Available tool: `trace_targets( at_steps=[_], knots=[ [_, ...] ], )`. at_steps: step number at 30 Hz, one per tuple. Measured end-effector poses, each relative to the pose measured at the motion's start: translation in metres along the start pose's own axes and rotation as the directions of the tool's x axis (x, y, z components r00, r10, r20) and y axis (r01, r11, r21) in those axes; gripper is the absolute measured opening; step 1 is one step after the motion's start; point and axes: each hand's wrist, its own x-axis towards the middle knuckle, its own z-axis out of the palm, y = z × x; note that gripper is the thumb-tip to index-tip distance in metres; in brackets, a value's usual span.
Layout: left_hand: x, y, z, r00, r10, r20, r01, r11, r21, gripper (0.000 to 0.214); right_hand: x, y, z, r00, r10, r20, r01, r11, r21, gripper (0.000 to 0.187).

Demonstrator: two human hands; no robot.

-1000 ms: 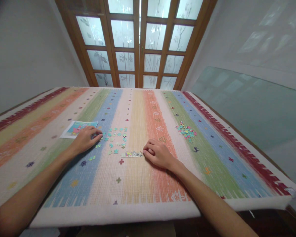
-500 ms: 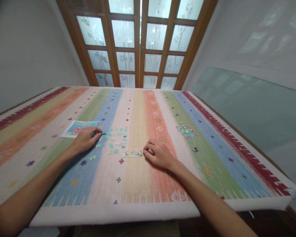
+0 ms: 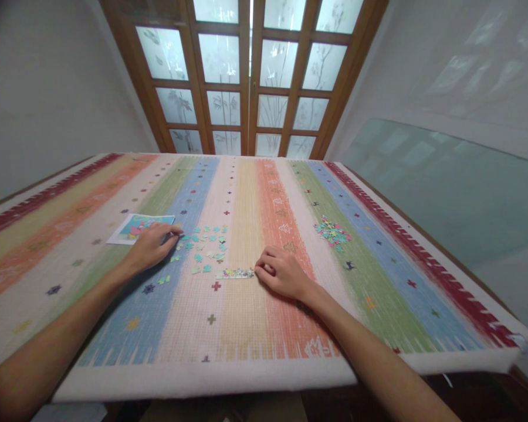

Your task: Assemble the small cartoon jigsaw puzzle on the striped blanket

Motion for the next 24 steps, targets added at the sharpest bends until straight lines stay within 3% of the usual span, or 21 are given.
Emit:
trace_targets(
  at_steps=[5, 10, 14, 24],
  knots=[
    [-0.003, 0.018, -0.008, 0.987, 0.135, 0.083, -0.126, 0.987, -0.103, 0.019, 0.000, -0.001, -0.001, 1.000, -0.006, 0.003, 0.006, 1.000, 0.000, 0.018],
    [-0.010, 0.039, -0.010, 0.891, 0.371, 0.262, -0.302, 0.915, -0.269, 0.013, 0.000, -0.001, -0.001, 1.000, -0.005, 0.004, 0.005, 1.000, 0.004, 0.018],
    [-0.014, 0.050, -0.008, 0.862, 0.403, 0.307, -0.326, 0.905, -0.273, 0.011, 0.000, -0.001, -0.001, 1.000, -0.003, 0.009, 0.003, 1.000, 0.012, 0.018],
    [-0.015, 0.052, -0.009, 0.851, 0.422, 0.312, -0.329, 0.892, -0.309, 0.012, 0.000, -0.001, -0.001, 1.000, 0.008, 0.020, -0.008, 1.000, 0.011, 0.019]
  ],
)
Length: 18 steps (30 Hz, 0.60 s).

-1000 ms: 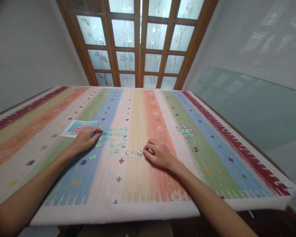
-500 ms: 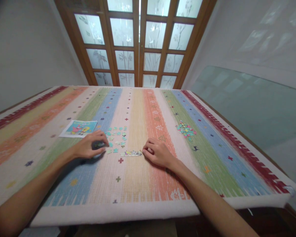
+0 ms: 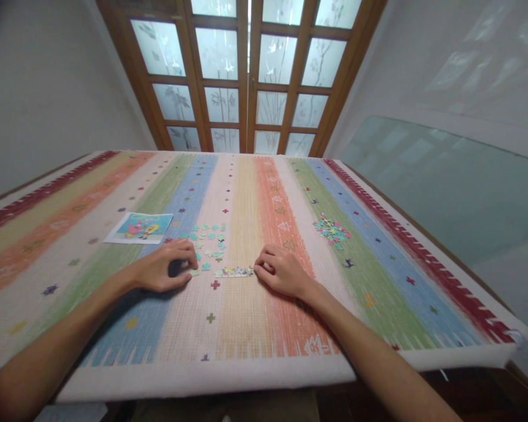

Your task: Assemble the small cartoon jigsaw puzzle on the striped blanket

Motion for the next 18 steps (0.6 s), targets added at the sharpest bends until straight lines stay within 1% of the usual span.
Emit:
trace_targets(
  at_steps=[5, 10, 13, 18],
  knots=[
    [0.0019, 0.0053, 0.0021, 0.998, 0.036, 0.042, -0.034, 0.999, -0.039, 0.015, -0.0004, 0.0022, 0.0007, 1.000, -0.005, 0.007, 0.005, 1.000, -0.010, 0.019],
    [0.0027, 0.0083, 0.0060, 0.999, 0.030, 0.037, -0.030, 1.000, -0.001, 0.025, -0.0003, 0.0019, 0.0001, 1.000, -0.006, 0.018, 0.006, 1.000, -0.007, 0.019],
    [0.0026, 0.0065, 0.0078, 0.999, 0.029, 0.016, -0.029, 0.999, 0.038, 0.025, -0.0004, 0.0014, 0.0000, 1.000, -0.011, 0.010, 0.011, 1.000, -0.007, 0.019],
    [0.0021, -0.0012, 0.0087, 0.998, 0.003, -0.061, 0.005, 0.992, 0.124, 0.017, -0.0009, 0.0021, 0.0009, 1.000, -0.014, -0.006, 0.014, 1.000, -0.012, 0.018]
  ],
)
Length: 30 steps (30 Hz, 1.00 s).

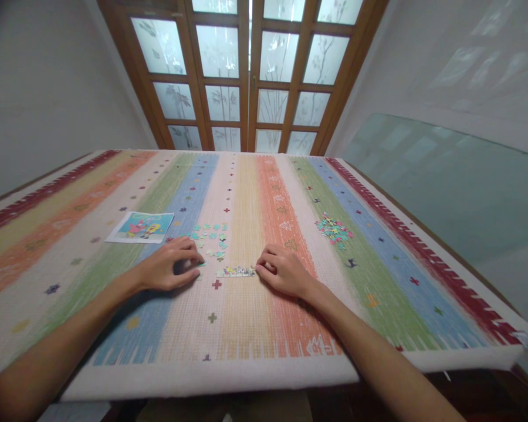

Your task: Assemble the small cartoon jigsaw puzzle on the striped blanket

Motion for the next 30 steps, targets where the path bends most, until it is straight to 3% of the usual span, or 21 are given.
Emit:
trace_targets(
  at_steps=[9, 16, 25, 30],
  knots=[
    [0.004, -0.006, 0.016, 0.979, -0.109, -0.173, 0.126, 0.988, 0.091, 0.029, 0.000, 0.000, 0.000, 1.000, -0.009, -0.008, 0.009, 1.000, -0.002, 0.020],
    [0.012, 0.000, 0.026, 0.976, -0.147, -0.160, 0.159, 0.985, 0.062, 0.019, 0.001, -0.001, -0.001, 1.000, -0.010, -0.008, 0.010, 1.000, -0.009, 0.021],
    [0.014, 0.016, 0.018, 0.959, -0.242, -0.147, 0.205, 0.952, -0.229, 0.008, 0.001, 0.001, 0.000, 1.000, -0.003, 0.009, 0.003, 1.000, -0.017, 0.020],
    [0.012, 0.027, 0.017, 0.982, -0.168, -0.089, 0.141, 0.959, -0.247, 0.019, 0.002, -0.002, -0.002, 1.000, 0.005, 0.014, -0.005, 1.000, -0.007, 0.019]
  ],
)
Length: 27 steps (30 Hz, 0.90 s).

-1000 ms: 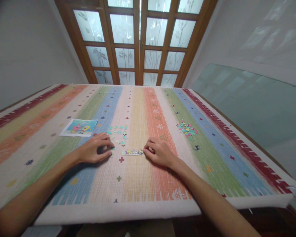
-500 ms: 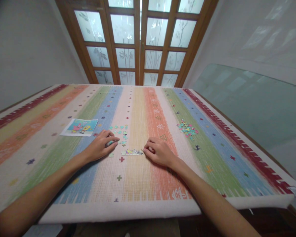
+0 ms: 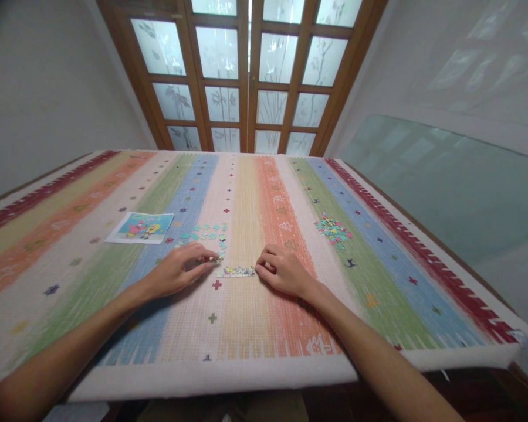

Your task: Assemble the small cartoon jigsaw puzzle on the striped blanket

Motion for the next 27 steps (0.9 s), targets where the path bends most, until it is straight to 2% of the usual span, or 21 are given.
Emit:
trace_targets(
  at_steps=[6, 15, 27],
  knots=[
    [-0.0037, -0.0042, 0.0009, 0.998, 0.053, 0.044, -0.052, 0.998, -0.020, 0.016, 0.0000, 0.0001, -0.0003, 1.000, 0.007, 0.003, -0.007, 1.000, 0.007, 0.020],
    [-0.0030, -0.0036, 0.0029, 0.994, 0.093, 0.057, -0.095, 0.995, 0.041, 0.018, -0.0002, 0.0007, 0.0005, 1.000, 0.023, 0.013, -0.023, 1.000, 0.009, 0.017],
    [-0.0023, -0.0013, 0.0034, 0.994, 0.079, 0.074, -0.089, 0.987, 0.137, 0.019, -0.0006, 0.0006, 0.0006, 1.000, 0.016, 0.009, -0.016, 1.000, 0.020, 0.018]
  ],
)
